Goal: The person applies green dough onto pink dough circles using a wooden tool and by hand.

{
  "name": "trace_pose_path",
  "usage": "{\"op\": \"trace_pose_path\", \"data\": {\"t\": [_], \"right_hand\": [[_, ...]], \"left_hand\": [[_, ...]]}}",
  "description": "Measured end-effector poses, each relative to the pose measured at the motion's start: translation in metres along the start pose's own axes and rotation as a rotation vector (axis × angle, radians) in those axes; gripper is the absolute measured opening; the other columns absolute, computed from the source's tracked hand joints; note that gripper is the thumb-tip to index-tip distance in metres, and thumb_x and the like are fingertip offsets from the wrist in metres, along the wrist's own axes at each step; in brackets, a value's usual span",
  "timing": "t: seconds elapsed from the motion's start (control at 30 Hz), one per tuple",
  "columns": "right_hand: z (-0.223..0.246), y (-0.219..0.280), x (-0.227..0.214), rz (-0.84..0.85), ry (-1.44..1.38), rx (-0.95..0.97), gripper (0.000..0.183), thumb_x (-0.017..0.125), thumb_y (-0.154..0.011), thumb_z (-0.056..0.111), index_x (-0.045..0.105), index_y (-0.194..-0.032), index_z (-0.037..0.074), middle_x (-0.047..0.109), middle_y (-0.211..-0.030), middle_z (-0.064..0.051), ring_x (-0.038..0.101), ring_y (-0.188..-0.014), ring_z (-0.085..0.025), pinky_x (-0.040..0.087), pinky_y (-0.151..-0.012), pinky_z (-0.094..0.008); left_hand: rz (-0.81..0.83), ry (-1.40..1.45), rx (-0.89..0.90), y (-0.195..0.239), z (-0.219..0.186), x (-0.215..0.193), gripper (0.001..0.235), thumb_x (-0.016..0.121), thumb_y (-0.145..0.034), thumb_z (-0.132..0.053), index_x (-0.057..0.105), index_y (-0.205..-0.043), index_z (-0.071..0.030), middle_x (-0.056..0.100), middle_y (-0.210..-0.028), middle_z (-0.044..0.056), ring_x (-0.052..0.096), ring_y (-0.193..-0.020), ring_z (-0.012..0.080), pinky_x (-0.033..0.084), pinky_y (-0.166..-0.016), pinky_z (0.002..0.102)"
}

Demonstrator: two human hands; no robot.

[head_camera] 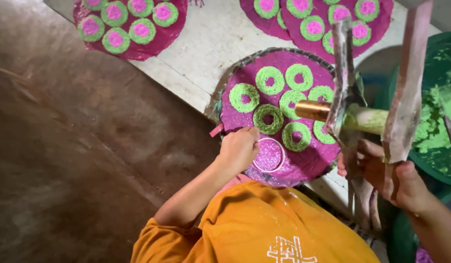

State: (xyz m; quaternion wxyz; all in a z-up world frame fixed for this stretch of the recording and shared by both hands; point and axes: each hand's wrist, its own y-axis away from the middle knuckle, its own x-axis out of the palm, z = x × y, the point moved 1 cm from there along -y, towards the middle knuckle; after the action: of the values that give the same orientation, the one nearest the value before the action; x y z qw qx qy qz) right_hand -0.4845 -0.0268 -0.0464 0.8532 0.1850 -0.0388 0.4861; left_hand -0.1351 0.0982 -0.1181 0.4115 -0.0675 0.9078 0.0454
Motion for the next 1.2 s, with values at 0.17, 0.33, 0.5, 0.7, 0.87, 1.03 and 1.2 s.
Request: {"op": "trace_pose_path", "data": {"t": [0.17, 0.33, 0.5, 0.7, 0.87, 1.03, 1.2], "right_hand": [[-0.007, -0.007, -0.001, -0.03, 0.052, 0.013, 0.119, 0.049, -0.082, 0.086, 0.033, -0.158, -0.003, 0.057, -0.13, -0.02, 0.056, -0.117, -0.031, 0.044, -0.104, -0.048], [-0.014, -0.015, 0.003, 0.062, 0.127, 0.158, 0.115, 0.037, -0.08, 0.086, 0.029, -0.158, 0.002, 0.059, -0.138, -0.018, 0.06, -0.122, -0.031, 0.046, -0.105, -0.047], [-0.004, -0.033, 0.021, 0.331, -0.002, 0.526, 0.094, 0.035, -0.093, 0.073, 0.036, -0.154, 0.0, 0.067, -0.128, -0.024, 0.068, -0.11, -0.034, 0.052, -0.101, -0.046], [0.04, -0.052, 0.009, 0.239, 0.222, 0.747, 0.076, 0.03, -0.099, 0.064, 0.051, -0.144, 0.007, 0.073, -0.113, -0.02, 0.07, -0.101, -0.031, 0.057, -0.091, -0.042], [0.052, -0.072, 0.034, 0.227, 0.452, 0.697, 0.076, 0.022, -0.095, 0.062, 0.063, -0.127, 0.006, 0.073, -0.093, -0.012, 0.069, -0.086, -0.023, 0.059, -0.085, -0.039], [0.05, -0.085, 0.068, 0.151, 0.649, 0.656, 0.074, 0.027, -0.096, 0.066, 0.069, -0.113, 0.006, 0.072, -0.088, -0.007, 0.066, -0.081, -0.019, 0.053, -0.078, -0.037], [0.048, -0.081, 0.071, 0.156, 0.576, 0.66, 0.072, 0.024, -0.096, 0.063, 0.067, -0.108, 0.007, 0.069, -0.084, -0.008, 0.066, -0.075, -0.02, 0.057, -0.073, -0.037]], "left_hand": [[-0.037, 0.037, -0.009, 0.0, -0.003, -0.008, 0.026, 0.073, -0.083, -0.022, 0.065, -0.101, -0.006, 0.068, -0.097, 0.015, 0.069, -0.086, 0.0382, 0.055, -0.071, 0.05], [-0.158, 0.867, 0.022, -0.028, -0.017, -0.036, 0.068, 0.075, -0.094, -0.04, 0.052, -0.147, -0.004, 0.063, -0.133, 0.019, 0.07, -0.109, 0.0242, 0.054, -0.095, 0.038], [0.302, 2.215, 0.415, -0.045, -0.039, -0.053, 0.085, 0.07, -0.09, -0.057, 0.042, -0.155, -0.008, 0.055, -0.15, 0.014, 0.053, -0.143, 0.027, 0.038, -0.124, 0.045], [0.127, 2.319, 0.513, -0.046, -0.045, -0.027, 0.037, 0.068, -0.093, -0.035, 0.052, -0.119, -0.013, 0.057, -0.108, 0.002, 0.056, -0.111, 0.0203, 0.038, -0.116, 0.039], [-0.061, 2.398, 0.476, -0.05, -0.027, -0.012, 0.031, 0.066, -0.089, -0.038, 0.052, -0.108, -0.017, 0.055, -0.1, -0.001, 0.054, -0.102, 0.0179, 0.04, -0.11, 0.039], [-0.08, 2.391, 0.607, -0.044, -0.002, -0.015, 0.031, 0.062, -0.095, -0.045, 0.052, -0.105, -0.017, 0.056, -0.098, -0.002, 0.055, -0.1, 0.017, 0.043, -0.103, 0.037], [-0.111, 2.409, 0.495, -0.042, 0.002, 0.003, 0.023, 0.06, -0.098, -0.04, 0.052, -0.102, -0.019, 0.055, -0.096, -0.003, 0.055, -0.098, 0.0157, 0.047, -0.103, 0.038]]}}
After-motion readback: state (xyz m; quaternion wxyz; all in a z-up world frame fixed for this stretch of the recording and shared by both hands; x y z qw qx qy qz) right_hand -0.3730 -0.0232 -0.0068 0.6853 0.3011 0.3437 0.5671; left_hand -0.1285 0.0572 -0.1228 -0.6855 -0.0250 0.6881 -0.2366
